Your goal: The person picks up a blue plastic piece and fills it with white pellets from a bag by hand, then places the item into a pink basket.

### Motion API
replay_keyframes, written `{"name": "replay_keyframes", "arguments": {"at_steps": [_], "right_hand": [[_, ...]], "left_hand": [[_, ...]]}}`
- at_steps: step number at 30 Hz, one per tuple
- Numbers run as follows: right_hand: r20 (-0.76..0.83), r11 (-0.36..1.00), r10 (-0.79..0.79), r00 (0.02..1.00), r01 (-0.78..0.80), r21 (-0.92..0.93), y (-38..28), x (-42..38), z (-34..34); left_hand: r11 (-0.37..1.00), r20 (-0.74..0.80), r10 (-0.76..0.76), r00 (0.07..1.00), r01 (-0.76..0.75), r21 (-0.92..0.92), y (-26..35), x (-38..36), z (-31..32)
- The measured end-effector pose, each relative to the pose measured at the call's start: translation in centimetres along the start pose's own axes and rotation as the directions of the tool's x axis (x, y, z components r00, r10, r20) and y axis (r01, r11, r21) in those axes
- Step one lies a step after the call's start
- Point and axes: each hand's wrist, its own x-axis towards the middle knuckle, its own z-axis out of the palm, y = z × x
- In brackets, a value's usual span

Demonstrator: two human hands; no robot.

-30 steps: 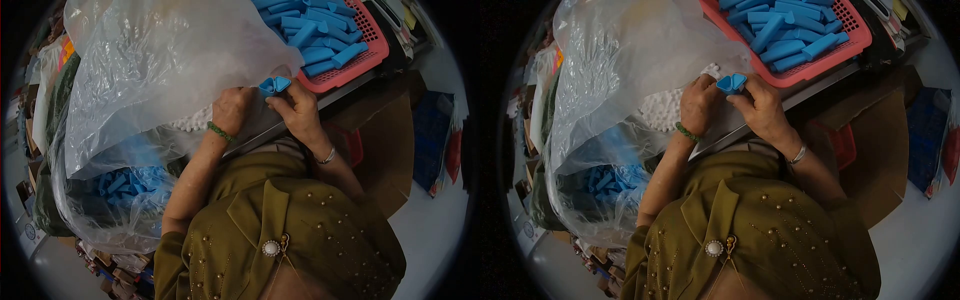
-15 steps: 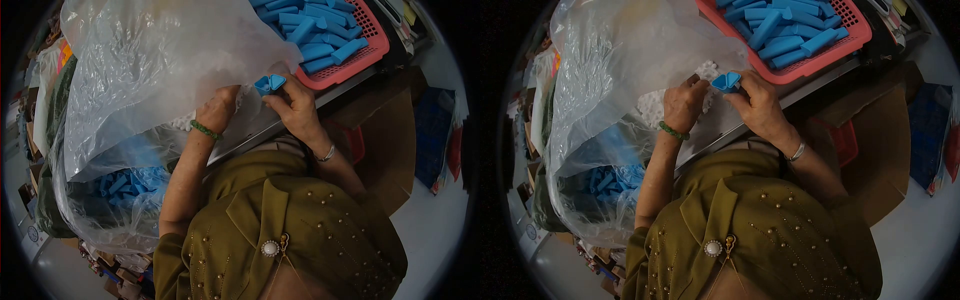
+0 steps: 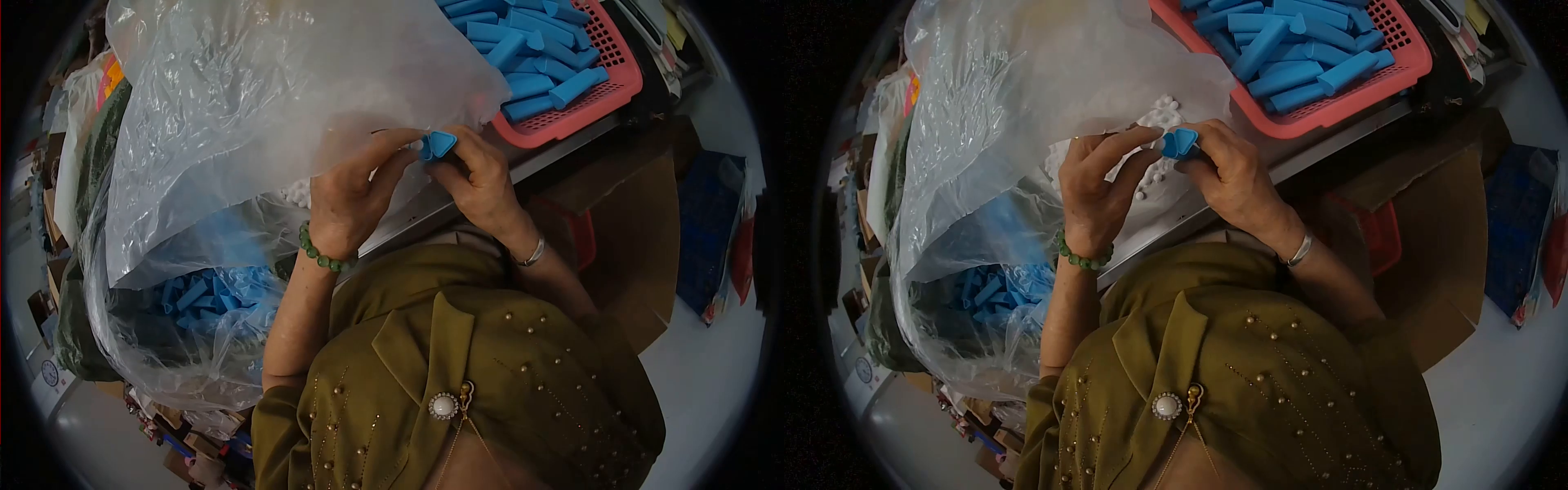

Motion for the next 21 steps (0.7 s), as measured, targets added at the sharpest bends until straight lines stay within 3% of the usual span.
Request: {"name": "replay_keyframes", "arguments": {"at_steps": [3, 6, 8, 9, 11, 14, 18, 21], "right_hand": [[-0.003, 1.0, -0.002, 1.0, 0.002, -0.025, 0.0, -0.1, 0.0], [0.009, 1.0, 0.002, 1.0, -0.002, -0.011, 0.0, -0.2, -0.2], [-0.004, 0.999, 0.033, 0.999, -0.033, 0.006, 0.1, -0.3, -0.3], [-0.016, 0.998, 0.064, 0.998, -0.064, 0.024, 0.1, -0.4, -0.2], [-0.03, 0.999, 0.032, 0.999, -0.032, 0.008, 0.2, -0.3, -0.4], [-0.047, 1.0, 0.014, 0.999, -0.014, -0.012, 0.3, -0.3, -0.5], [-0.012, 0.997, 0.07, 0.998, -0.069, 0.017, 0.2, -0.4, -0.7], [-0.013, 0.997, 0.076, 0.997, -0.076, 0.018, 0.3, -0.5, -0.8]], "left_hand": [[1.0, 0.029, -0.025, 0.999, 0.025, 0.012, 0.2, 0.0, 0.2], [0.999, -0.095, 0.022, 0.995, -0.026, -0.042, -1.7, -0.3, 0.5], [0.99, -0.146, -0.017, 0.989, 0.037, 0.133, -3.2, -0.7, 0.6], [0.99, -0.147, -0.019, 0.989, 0.039, 0.136, -3.9, -1.0, 0.8], [0.926, -0.025, 0.016, 1.0, -0.005, 0.378, -5.2, -1.3, 1.3], [0.864, 0.075, 0.02, 0.997, -0.055, 0.501, -6.2, -1.9, 2.6], [0.86, 0.095, 0.046, 0.994, -0.088, 0.503, -7.7, -1.4, 3.9], [0.826, 0.091, -0.047, 0.995, -0.013, 0.564, -8.5, -1.5, 4.7]]}}
